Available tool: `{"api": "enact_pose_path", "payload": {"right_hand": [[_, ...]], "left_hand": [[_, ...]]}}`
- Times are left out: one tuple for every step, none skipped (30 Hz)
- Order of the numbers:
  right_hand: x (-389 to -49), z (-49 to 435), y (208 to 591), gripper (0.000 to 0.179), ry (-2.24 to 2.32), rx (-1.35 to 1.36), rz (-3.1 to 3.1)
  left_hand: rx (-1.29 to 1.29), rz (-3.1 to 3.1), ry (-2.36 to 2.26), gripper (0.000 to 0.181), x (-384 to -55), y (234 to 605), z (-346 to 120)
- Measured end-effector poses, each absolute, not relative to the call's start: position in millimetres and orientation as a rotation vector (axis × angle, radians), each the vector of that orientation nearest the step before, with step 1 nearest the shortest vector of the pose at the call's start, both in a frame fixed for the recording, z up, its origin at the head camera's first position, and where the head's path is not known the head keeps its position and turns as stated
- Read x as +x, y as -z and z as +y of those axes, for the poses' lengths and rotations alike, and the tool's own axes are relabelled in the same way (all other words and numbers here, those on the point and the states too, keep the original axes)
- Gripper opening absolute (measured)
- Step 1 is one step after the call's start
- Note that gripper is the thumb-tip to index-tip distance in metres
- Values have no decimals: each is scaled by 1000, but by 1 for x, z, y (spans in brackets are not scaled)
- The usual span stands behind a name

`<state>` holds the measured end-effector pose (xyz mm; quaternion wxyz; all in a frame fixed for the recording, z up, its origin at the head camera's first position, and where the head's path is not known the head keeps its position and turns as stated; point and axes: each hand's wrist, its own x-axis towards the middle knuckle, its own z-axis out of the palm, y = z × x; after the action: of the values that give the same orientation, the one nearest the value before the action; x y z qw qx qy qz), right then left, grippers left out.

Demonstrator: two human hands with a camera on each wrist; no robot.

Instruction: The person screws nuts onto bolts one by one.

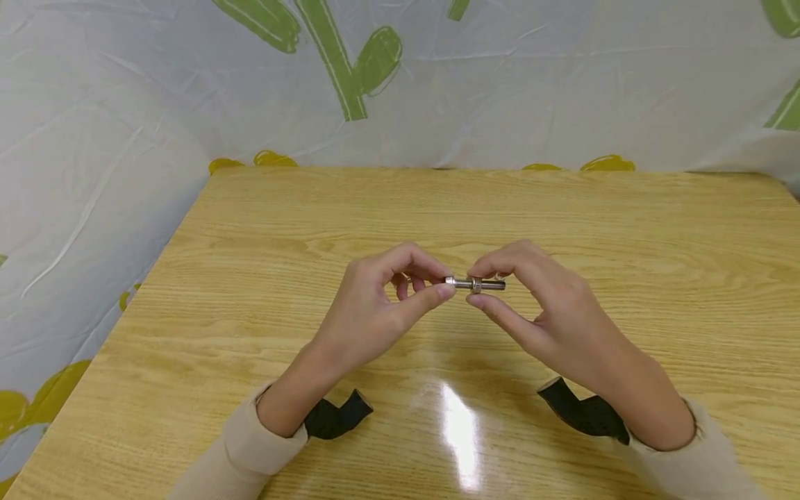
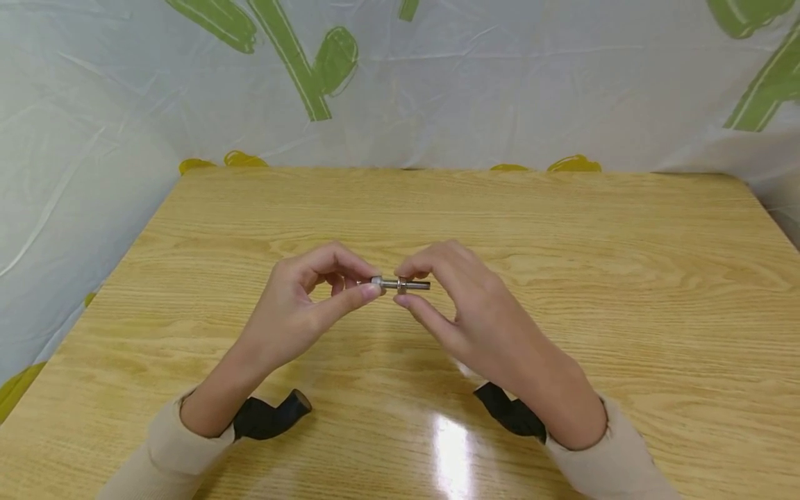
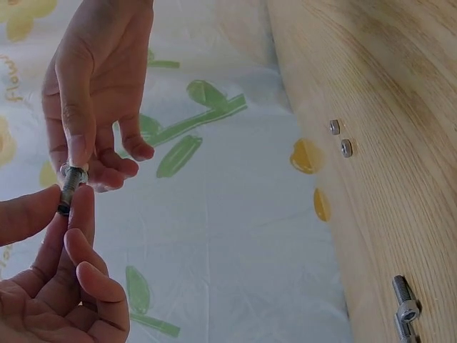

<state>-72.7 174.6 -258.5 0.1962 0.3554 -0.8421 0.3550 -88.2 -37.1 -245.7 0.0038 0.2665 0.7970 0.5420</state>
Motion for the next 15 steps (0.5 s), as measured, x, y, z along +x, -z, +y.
{"api": "enact_pose_path", "payload": {"right_hand": [[-72,175,258,24,-994,993,-2359],[-71,174,255,24,-990,974,-2384],[-70,173,255,22,-992,967,-2388],[-70,174,255,20,-996,964,-2390],[-70,173,255,18,-1002,965,-2390],[-70,173,255,15,-1007,967,-2383],[-71,172,255,13,-1012,969,-2380],[-71,172,255,10,-1014,967,-2379],[-71,171,255,9,-1014,970,-2369],[-71,171,255,9,-1012,968,-2363],[-71,170,255,10,-1007,956,-2369],[-71,170,255,11,-999,940,-2375],[-71,170,255,12,-989,920,-2389],[-71,169,255,11,-981,900,-2402],[-70,170,255,10,-978,879,-2416]], "left_hand": [[838,2497,-1700,6,-88,246,-37],[840,2497,-1701,6,-88,246,-37],[842,2496,-1703,6,-88,246,-37],[845,2496,-1705,6,-88,246,-37],[850,2494,-1707,6,-88,246,-37],[854,2493,-1710,6,-88,245,-37],[859,2489,-1713,7,-88,245,-37],[864,2486,-1716,7,-87,245,-37],[868,2482,-1718,7,-87,245,-37],[873,2479,-1719,7,-87,245,-37],[876,2475,-1720,7,-87,245,-36],[877,2473,-1720,7,-87,245,-36],[874,2472,-1721,7,-87,245,-36],[870,2475,-1719,7,-87,245,-36],[866,2478,-1718,6,-87,245,-36]]}}
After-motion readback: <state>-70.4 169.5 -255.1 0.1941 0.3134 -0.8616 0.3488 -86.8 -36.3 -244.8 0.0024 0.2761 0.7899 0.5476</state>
